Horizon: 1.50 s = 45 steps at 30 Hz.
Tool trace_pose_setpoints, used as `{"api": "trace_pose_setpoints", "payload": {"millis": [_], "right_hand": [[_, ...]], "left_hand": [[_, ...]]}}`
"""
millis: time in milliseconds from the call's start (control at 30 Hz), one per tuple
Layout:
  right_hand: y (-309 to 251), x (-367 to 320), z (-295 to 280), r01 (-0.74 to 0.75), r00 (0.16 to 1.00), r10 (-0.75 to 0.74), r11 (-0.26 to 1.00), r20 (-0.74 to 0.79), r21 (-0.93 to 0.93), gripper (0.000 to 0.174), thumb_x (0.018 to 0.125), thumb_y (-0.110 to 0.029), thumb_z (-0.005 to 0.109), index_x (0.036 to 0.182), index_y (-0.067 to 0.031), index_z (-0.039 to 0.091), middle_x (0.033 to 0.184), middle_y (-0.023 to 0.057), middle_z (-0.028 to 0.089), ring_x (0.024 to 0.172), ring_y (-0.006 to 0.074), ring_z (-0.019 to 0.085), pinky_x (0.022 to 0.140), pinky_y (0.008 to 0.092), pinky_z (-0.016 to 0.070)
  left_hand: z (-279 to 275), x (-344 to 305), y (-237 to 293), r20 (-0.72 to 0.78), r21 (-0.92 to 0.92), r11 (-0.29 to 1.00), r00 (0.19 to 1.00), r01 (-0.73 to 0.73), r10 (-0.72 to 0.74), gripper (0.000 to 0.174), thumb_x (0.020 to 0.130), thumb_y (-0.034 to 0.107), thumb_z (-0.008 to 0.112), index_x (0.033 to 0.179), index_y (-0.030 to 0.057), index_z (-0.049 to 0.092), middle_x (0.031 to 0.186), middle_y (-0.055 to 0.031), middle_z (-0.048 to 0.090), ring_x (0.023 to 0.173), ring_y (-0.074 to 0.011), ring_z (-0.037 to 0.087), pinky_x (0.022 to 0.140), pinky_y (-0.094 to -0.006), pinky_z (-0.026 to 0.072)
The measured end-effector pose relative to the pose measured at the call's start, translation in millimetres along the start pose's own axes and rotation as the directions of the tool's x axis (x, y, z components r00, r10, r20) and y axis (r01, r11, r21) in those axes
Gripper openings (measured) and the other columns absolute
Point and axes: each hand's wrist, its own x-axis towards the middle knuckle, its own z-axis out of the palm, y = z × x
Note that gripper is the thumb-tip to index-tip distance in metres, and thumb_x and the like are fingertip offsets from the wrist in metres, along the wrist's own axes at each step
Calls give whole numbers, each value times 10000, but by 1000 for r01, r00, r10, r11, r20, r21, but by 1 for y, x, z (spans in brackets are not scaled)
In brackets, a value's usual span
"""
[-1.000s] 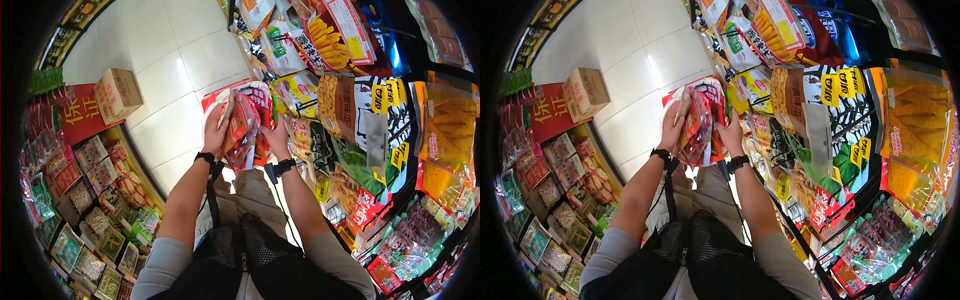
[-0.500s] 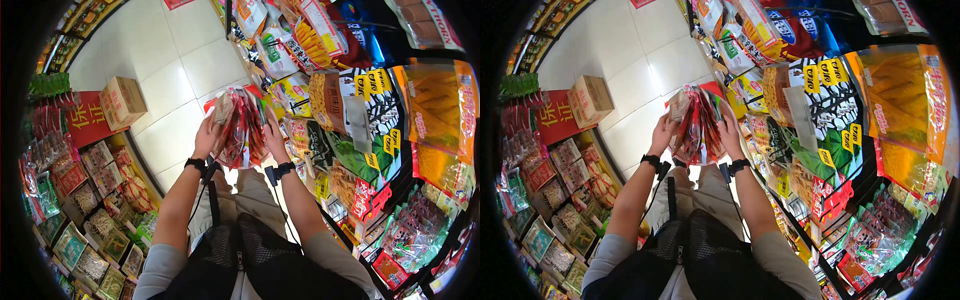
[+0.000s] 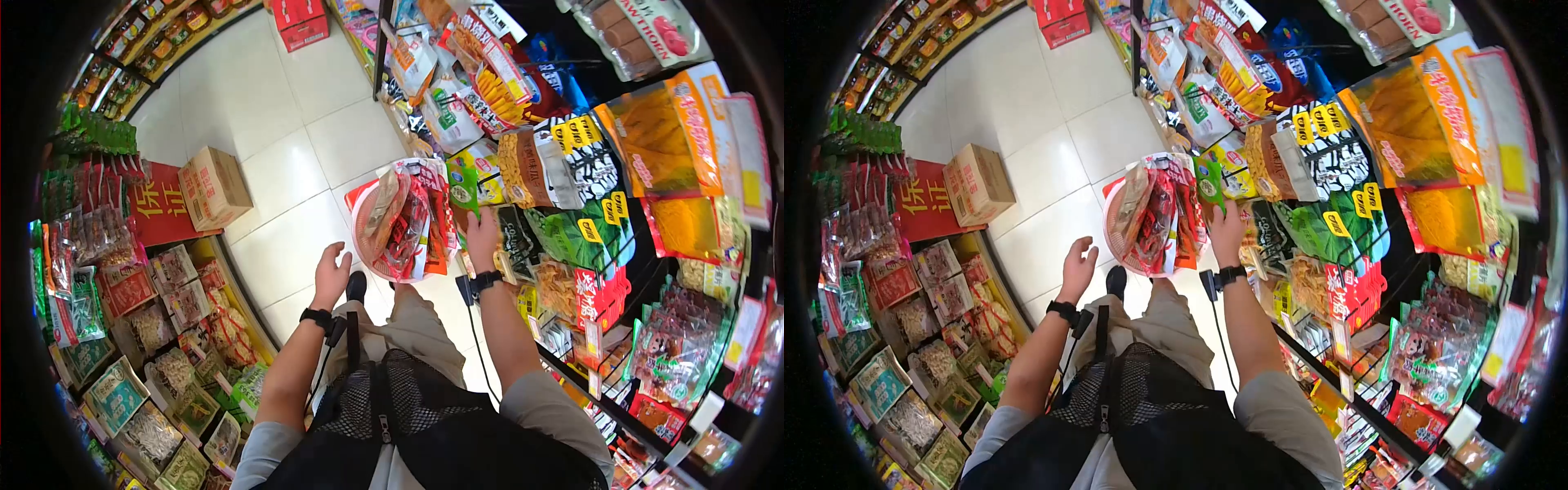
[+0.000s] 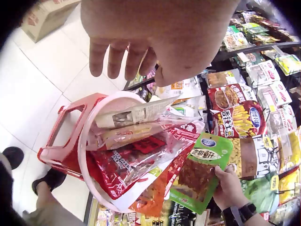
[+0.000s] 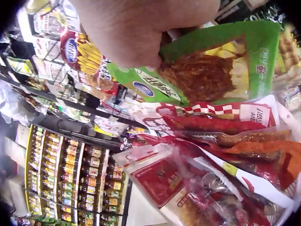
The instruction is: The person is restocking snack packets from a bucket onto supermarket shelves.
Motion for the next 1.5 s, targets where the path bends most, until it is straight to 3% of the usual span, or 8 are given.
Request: {"api": "trace_pose_setpoints", "payload": {"millis": [67,100,267,367,533,633,1133,1500], "right_hand": [[-21,-19,-27,14,999,-12,999,-50,32,216,948,-197,578,1089,-34,593,927,253,642,846,463,610,693,473,474],[-23,-30,-35,33,995,-33,999,-98,1,186,955,-172,605,1051,-14,583,817,168,633,674,262,584,629,367,458],[-28,-90,-73,80,992,-50,956,-113,282,133,975,-98,588,1072,-8,596,866,-21,597,742,48,508,665,211,409],[-89,-148,-109,-216,974,210,752,84,623,86,968,-86,581,1027,-30,606,950,-21,613,852,59,524,742,243,431],[-127,-246,-148,-347,927,315,502,205,792,100,966,-50,572,1054,-53,619,947,-41,622,831,34,528,754,222,426],[-140,-297,-175,-334,934,289,512,208,791,88,978,-51,567,1044,-51,624,981,-44,625,876,39,533,805,222,435],[-93,-530,-292,-146,864,496,423,-93,894,286,1035,-198,519,1205,6,626,1099,-24,641,1002,51,529,908,244,427],[-5,-788,-372,120,660,661,377,-358,919,323,1029,-213,530,1246,12,612,1156,8,657,1051,82,563,959,271,437]], "left_hand": [[-9,-9,4,43,-72,997,999,1,2,296,929,185,629,1178,27,612,1071,-110,676,988,-210,650,812,-334,517],[-14,-14,10,65,-98,995,998,-18,24,257,933,167,620,1144,19,627,1006,-102,685,929,-191,659,798,-317,519],[-41,-40,64,291,-206,976,948,-72,132,268,935,184,623,1135,6,631,983,-115,697,868,-198,666,790,-321,523],[-41,-55,84,445,-318,936,847,-154,290,302,964,206,624,1199,18,600,972,-64,675,896,-136,625,798,-295,505],[-40,-96,109,794,-404,909,531,98,296,359,976,231,619,1250,-1,592,1148,-55,648,1055,-119,563,906,-298,455],[-36,-127,126,799,-473,881,409,-22,440,372,1007,247,576,1287,3,584,1167,-27,653,1061,-109,568,941,-294,453],[25,-322,176,956,-275,944,57,-184,289,468,1058,374,438,1176,-39,624,1075,-44,667,970,-101,572,859,-300,474],[140,-556,157,923,-359,893,-248,-272,295,325,1040,241,507,1129,-34,655,1040,0,659,931,-60,550,839,-248,455]]}}
